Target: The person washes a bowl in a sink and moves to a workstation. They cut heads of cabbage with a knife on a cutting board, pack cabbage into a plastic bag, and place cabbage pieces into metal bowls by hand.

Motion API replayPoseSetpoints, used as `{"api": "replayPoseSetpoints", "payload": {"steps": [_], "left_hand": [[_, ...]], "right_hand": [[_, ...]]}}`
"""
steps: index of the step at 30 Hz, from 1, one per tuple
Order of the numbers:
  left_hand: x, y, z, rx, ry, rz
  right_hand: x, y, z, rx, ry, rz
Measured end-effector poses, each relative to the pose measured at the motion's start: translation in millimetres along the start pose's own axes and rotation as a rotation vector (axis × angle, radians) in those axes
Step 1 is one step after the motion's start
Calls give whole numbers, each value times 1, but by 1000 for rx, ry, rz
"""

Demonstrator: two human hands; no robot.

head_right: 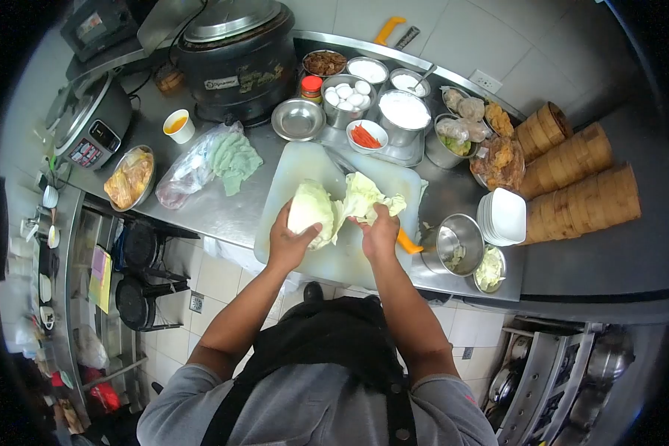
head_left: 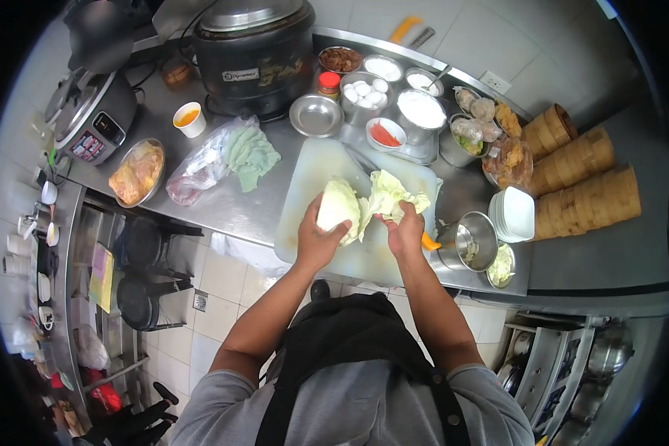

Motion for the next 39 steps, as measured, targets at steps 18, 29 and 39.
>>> {"api": "replayPoseSetpoints", "payload": {"steps": [18, 29, 39], "left_hand": [[-90, 60, -27, 75, 565, -97], [-25, -1, -47, -58, -552, -864], [-1, -49, -42, -377, -463, -1211]], "right_hand": [[-111, 222, 69, 253, 25, 97], [45, 497, 1, 657, -348, 17], [97, 538, -166, 552, -293, 757]]}}
Point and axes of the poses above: each hand's wrist, its own z-axis away from the middle knuckle, its own y-axis out of the back of the hand, x = y × z, the point moved 5 cm from there along -z, towards the middle knuckle, and after that the axes turned 15 degrees about x, right-handed, at the moved point
